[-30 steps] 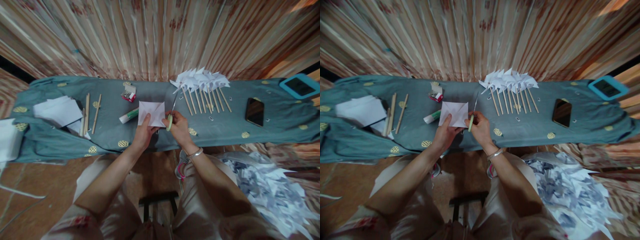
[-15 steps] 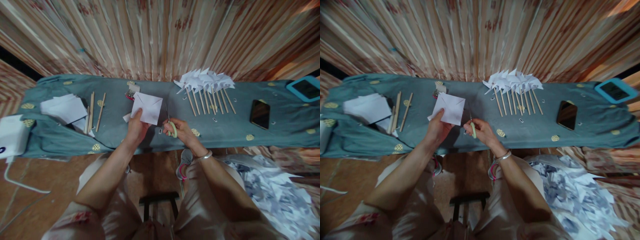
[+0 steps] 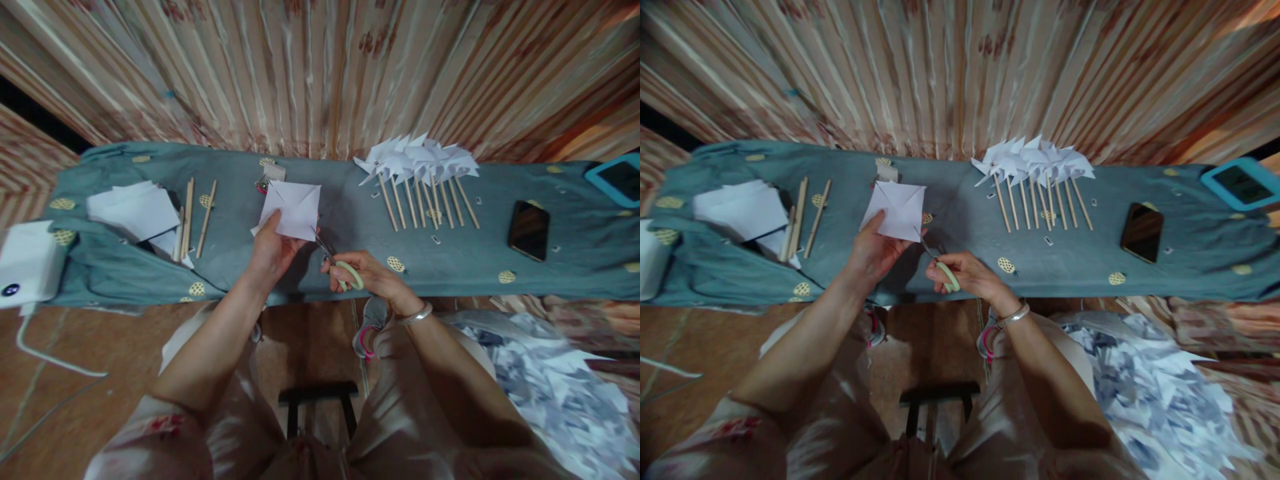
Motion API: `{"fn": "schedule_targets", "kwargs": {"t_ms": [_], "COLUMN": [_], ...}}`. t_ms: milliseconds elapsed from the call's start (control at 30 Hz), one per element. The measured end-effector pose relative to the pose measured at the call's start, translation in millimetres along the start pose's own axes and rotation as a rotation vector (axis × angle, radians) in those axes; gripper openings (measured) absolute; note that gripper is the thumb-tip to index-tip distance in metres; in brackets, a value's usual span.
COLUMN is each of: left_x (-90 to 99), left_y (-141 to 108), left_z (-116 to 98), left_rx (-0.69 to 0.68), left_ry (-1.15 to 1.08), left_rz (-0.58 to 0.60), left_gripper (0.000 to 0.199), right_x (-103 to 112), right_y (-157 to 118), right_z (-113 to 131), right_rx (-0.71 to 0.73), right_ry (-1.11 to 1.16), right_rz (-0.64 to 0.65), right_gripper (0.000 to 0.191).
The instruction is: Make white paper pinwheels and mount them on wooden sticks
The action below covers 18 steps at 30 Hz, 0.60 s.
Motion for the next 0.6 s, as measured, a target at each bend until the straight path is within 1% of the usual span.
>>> {"fn": "schedule_targets", "kwargs": {"t_ms": [167,433,600], "left_x": [-0.6,3.7,2.6], "left_y": [0.4,0.0,-0.4], "left_z": [0.8,5.4,7.7], "left_rx": [0.008,0.027,0.045], "left_ry": [0.003,-0.038,-0.052], "left_rz": [0.02,-0.032,-0.004], "left_gripper": [0.037,0.034,0.035], "right_x": [1.0,-1.5,-0.7], "right_y": [0.0,-0.1,1.8], "right_z": [-1.4,0.3,-3.0], "right_rx": [0.005,-0.001,0.007], "right_ry": [-0.021,-0.032,-0.064], "right_rz": [0.0,-0.001,0.013], "right_gripper": [0.05,0.051,0.054]}}
Point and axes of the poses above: each hand's wrist, its own y-axis towards the middle knuckle, its own x-axis out of the back of the hand, z = x × y, the point moved 6 cm from there along y, towards the middle knuckle, and after that the axes turned 9 degrees about z, right-handed, at the moved point
